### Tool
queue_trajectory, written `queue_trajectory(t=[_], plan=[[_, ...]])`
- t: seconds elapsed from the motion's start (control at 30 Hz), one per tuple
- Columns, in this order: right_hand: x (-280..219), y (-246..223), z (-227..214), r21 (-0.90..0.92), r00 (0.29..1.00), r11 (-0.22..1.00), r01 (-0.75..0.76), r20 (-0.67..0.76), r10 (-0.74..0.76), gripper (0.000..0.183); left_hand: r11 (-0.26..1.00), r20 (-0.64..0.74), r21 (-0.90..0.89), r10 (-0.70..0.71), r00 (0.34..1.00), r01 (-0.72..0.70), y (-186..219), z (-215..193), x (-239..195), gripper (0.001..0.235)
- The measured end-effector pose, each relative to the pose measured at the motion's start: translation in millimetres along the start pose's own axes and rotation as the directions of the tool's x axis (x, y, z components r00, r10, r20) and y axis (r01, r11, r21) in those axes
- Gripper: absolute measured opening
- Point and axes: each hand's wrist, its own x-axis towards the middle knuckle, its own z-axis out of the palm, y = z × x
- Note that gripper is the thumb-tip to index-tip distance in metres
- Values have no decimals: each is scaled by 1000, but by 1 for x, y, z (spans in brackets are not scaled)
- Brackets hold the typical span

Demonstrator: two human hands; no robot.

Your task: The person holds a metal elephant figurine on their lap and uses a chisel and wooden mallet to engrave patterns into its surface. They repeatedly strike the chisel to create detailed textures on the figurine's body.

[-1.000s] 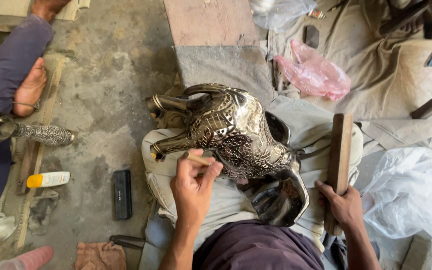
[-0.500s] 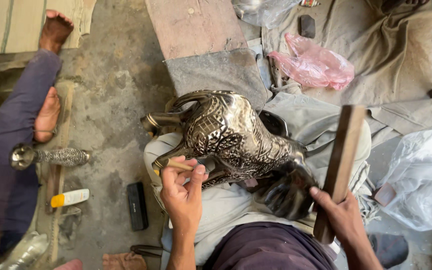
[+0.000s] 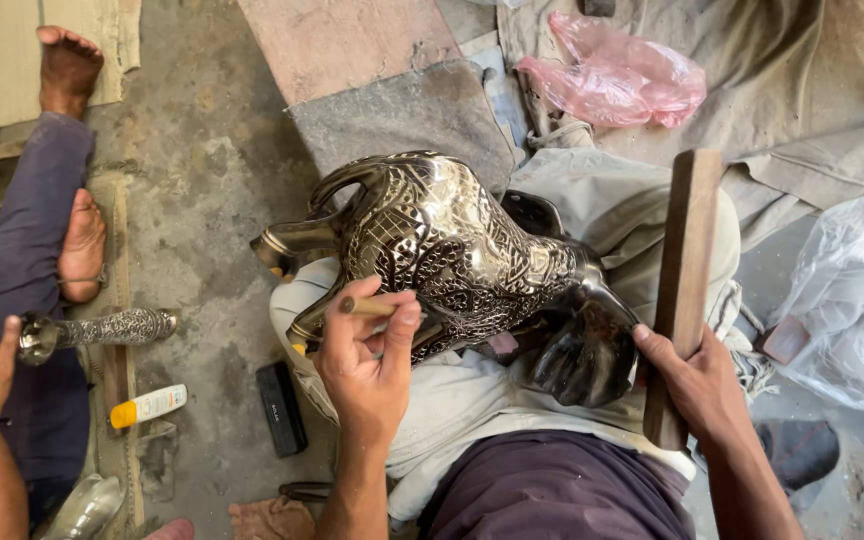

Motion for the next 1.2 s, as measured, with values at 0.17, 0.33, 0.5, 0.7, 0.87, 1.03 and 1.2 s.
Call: queue_trajectory(t=[0.17, 0.33, 0.5, 0.7, 0.87, 1.03, 1.2], plan=[[-22, -38, -13, -259, 977, 962, 92, -161, -136, 55, 974, 169, 37, 216, 962, -225, 6, 12, 42, 36], [-45, -61, -3, -137, 815, 829, 542, -155, -558, 87, 914, 385, 35, 361, 850, -404, 0, 23, 82, 32], [-36, -86, -4, -428, 857, 768, 476, 32, -514, 71, 787, 530, 52, 500, 685, -615, -3, 25, 98, 34], [-50, -127, 6, -390, 665, 606, 694, 25, -746, 71, 799, 594, 84, 439, 674, -595, -11, 30, 100, 30], [-49, -150, 0, -635, 726, 467, 616, 226, -650, 60, 805, 598, 57, 447, 666, -591, -13, 28, 101, 25], [-56, -163, -2, -609, 685, 439, 661, 250, -684, 60, 822, 599, 63, 422, 680, -566, -17, 28, 102, 24], [-59, -176, 2, -733, 712, 346, 586, 260, -653, 52, 826, 581, 17, 451, 677, -564, -14, 28, 103, 28]])
